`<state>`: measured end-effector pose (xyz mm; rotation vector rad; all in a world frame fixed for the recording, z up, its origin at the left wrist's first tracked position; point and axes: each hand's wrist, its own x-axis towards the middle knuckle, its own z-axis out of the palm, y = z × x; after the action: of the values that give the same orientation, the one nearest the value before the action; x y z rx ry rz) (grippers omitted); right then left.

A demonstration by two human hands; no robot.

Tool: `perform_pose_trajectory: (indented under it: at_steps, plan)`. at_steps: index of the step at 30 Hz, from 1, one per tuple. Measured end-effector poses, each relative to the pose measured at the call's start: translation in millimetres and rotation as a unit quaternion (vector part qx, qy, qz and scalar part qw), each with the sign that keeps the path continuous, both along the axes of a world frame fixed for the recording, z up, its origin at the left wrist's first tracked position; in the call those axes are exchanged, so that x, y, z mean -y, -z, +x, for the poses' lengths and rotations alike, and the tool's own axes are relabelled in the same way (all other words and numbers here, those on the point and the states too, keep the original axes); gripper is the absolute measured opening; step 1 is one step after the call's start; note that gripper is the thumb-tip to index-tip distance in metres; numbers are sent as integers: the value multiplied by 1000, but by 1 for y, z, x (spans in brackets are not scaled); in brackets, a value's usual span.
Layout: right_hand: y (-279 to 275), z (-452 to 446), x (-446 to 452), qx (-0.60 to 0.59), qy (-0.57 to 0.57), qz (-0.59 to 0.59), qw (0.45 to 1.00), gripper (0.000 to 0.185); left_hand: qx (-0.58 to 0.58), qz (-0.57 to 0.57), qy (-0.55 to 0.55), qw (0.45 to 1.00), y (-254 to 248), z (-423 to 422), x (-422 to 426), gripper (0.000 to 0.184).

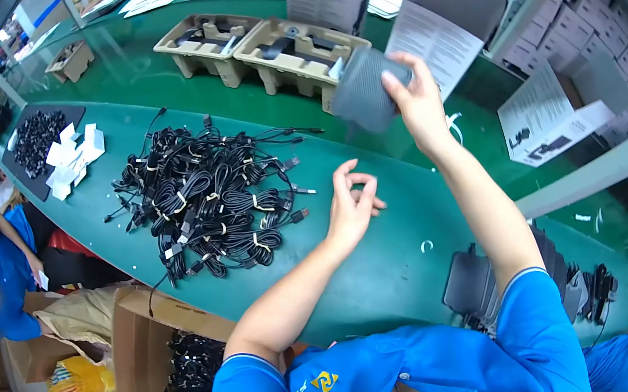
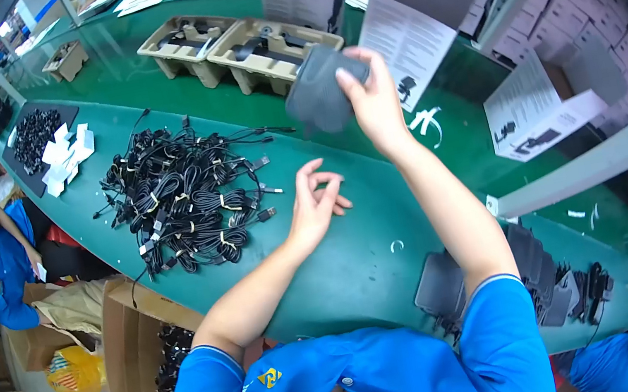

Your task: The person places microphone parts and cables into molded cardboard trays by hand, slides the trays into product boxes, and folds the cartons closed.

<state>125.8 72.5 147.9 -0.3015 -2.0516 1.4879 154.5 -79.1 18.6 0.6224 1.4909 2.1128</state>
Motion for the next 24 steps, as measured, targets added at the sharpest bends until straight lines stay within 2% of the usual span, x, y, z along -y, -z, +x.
perform_pose_trajectory:
  at_steps: [1,3,4,5,7,9,13,14,15,17,18,21,24]
  plan:
    - [-8,-23,1,-46,0,-17,999,29,-81,-66,-38,994,7,-1,0,43]
    - [-7,-76,-16,-51,88,103,990,29,-86,-56,-42,994,10,0,0,46]
    - [-10,-95,-15,-95,115,118,982,28,-112,-73,-50,990,12,0,-1,46]
    - [-15,-110,-17,-19,161,138,977,30,-136,-91,-58,985,14,0,-2,47]
    - [0,-147,-30,-25,203,169,964,34,-132,-95,-68,984,12,-1,-4,46]
    - [13,-170,-38,12,209,134,969,37,-131,-101,-84,983,14,-4,-5,46]
    - [30,-197,-53,76,175,194,962,38,-188,-150,-108,965,13,-3,-5,45]
    - [23,-197,-57,166,138,137,967,40,-183,-154,-111,965,11,-2,-6,46]
    - [14,-194,-54,201,98,85,971,41,-192,-162,-117,961,10,-1,-6,46]
    - [21,-203,-69,148,66,48,986,40,-215,-177,-125,952,10,-2,-6,46]
    - [18,-205,-71,164,50,3,985,37,-210,-175,-124,954,10,-2,-6,46]
    - [22,-207,-70,179,62,58,980,37,-202,-173,-125,956,8,-2,-5,45]
    - [25,-198,-64,243,114,307,913,42,-205,-178,-126,954,7,-2,-5,43]
